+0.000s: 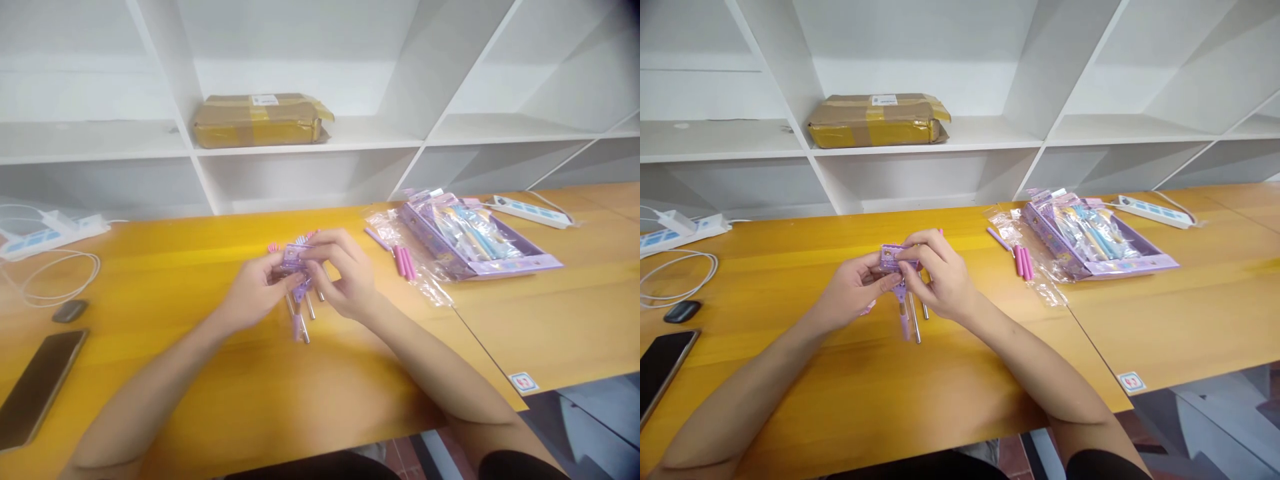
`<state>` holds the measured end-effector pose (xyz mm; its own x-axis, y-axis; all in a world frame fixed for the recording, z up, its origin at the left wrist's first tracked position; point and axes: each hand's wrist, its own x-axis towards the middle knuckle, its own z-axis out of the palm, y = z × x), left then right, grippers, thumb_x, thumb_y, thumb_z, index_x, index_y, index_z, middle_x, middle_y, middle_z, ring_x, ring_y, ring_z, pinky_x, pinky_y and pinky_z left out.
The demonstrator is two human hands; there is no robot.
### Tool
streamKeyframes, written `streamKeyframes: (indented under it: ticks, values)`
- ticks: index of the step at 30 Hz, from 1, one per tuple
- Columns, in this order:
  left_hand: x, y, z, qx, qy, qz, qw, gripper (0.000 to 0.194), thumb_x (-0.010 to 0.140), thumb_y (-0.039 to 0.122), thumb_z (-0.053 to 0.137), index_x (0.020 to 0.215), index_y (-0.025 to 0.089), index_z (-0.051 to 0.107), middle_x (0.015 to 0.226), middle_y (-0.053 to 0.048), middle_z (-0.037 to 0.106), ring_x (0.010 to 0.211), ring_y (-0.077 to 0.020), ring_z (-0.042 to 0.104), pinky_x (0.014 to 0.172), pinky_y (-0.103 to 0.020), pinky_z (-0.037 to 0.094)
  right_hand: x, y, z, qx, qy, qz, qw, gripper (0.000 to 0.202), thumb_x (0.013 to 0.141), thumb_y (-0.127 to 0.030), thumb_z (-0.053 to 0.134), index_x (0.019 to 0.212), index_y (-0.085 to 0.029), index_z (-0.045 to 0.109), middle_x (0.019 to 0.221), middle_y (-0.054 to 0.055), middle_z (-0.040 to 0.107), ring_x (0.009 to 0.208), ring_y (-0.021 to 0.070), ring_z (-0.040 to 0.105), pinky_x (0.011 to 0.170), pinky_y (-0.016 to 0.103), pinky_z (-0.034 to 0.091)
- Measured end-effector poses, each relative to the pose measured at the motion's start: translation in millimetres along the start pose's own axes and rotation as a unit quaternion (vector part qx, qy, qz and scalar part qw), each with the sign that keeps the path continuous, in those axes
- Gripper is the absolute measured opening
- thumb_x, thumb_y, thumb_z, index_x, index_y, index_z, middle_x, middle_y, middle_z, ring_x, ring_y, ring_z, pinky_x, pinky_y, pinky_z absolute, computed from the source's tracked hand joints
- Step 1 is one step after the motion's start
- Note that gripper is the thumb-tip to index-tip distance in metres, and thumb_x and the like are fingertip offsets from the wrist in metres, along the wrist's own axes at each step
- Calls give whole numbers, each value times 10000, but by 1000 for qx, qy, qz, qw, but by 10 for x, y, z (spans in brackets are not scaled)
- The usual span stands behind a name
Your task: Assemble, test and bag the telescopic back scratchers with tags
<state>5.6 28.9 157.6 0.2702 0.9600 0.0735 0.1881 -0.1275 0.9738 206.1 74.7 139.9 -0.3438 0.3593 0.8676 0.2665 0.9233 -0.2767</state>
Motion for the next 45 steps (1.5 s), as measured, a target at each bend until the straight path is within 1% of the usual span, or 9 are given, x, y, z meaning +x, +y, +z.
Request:
streamKeyframes:
  ticks: [6, 10, 14, 18, 22, 25, 34, 40, 45]
  values:
    - [-16, -17, -10, 5, -11, 16, 1000, 209, 1005, 377, 712, 1134, 219, 760, 865, -3, 759, 663, -124, 655, 616, -243, 551, -11, -6, 56, 32, 15, 35, 999, 104, 1010, -158, 689, 1045, -247, 649, 1011, 43, 703, 897, 187, 696, 784, 354, 593]
    - [-24, -4, -1, -17, -19, 28, 999, 276, 1029, 438, 670, 1197, 236, 754, 875, -8, 726, 708, -139, 656, 628, -250, 539, -71, -5, 106, 100, 38, 129, 986, 269, 985, -216, 756, 1201, -259, 603, 1015, 20, 701, 785, 145, 684, 703, 306, 594]
    - [6, -21, 5, 29, 41, 51, 997, 290, 1011, 498, 681, 1081, 239, 791, 956, -44, 687, 832, -183, 658, 664, -278, 535, -94, 16, 116, 161, 17, 181, 970, 442, 971, -252, 770, 1354, -274, 548, 968, -1, 682, 765, 139, 675, 667, 287, 600]
    - [48, -82, -23, 92, 94, 95, 987, 248, 981, 480, 733, 973, 242, 801, 990, -50, 648, 901, -194, 625, 759, -309, 523, -74, 9, 94, 174, -10, 208, 962, 414, 971, -278, 766, 1336, -263, 570, 937, -5, 688, 721, 135, 657, 671, 299, 614]
    - [63, -108, -56, 99, 106, 99, 985, 241, 961, 470, 769, 911, 235, 770, 946, -32, 614, 854, -177, 593, 759, -317, 499, -54, -6, 79, 183, -14, 218, 959, 372, 962, -300, 786, 1288, -250, 615, 914, -1, 691, 705, 137, 644, 669, 309, 617]
    - [69, -88, -79, 97, 102, 105, 984, 305, 946, 477, 784, 806, 213, 720, 914, -30, 605, 845, -177, 583, 752, -316, 490, -42, -5, 68, 200, -15, 224, 954, 336, 963, -291, 789, 1256, -246, 631, 895, -8, 690, 711, 135, 654, 665, 301, 614]
    - [107, -82, -186, 125, 74, 106, 984, 344, 953, 467, 762, 734, 209, 699, 892, -40, 584, 796, -171, 565, 618, -271, 468, -19, -2, 32, 246, -41, 240, 938, 380, 995, -316, 742, 1334, -255, 583, 941, 3, 707, 692, 134, 654, 588, 297, 603]
    - [114, -108, -171, 137, 89, 138, 977, 273, 957, 345, 749, 729, 206, 695, 859, -28, 592, 798, -165, 565, 737, -314, 482, 8, -45, 13, 258, -48, 231, 937, 401, 987, -229, 719, 1360, -254, 575, 966, 5, 713, 778, 140, 696, 640, 284, 619]
    - [111, -114, -163, 131, 94, 147, 976, 237, 953, 328, 737, 749, 209, 712, 845, -29, 590, 798, -173, 566, 746, -327, 469, 29, -63, -11, 254, -65, 237, 936, 421, 999, -232, 693, 1398, -260, 560, 1004, 20, 712, 781, 141, 688, 630, 281, 623]
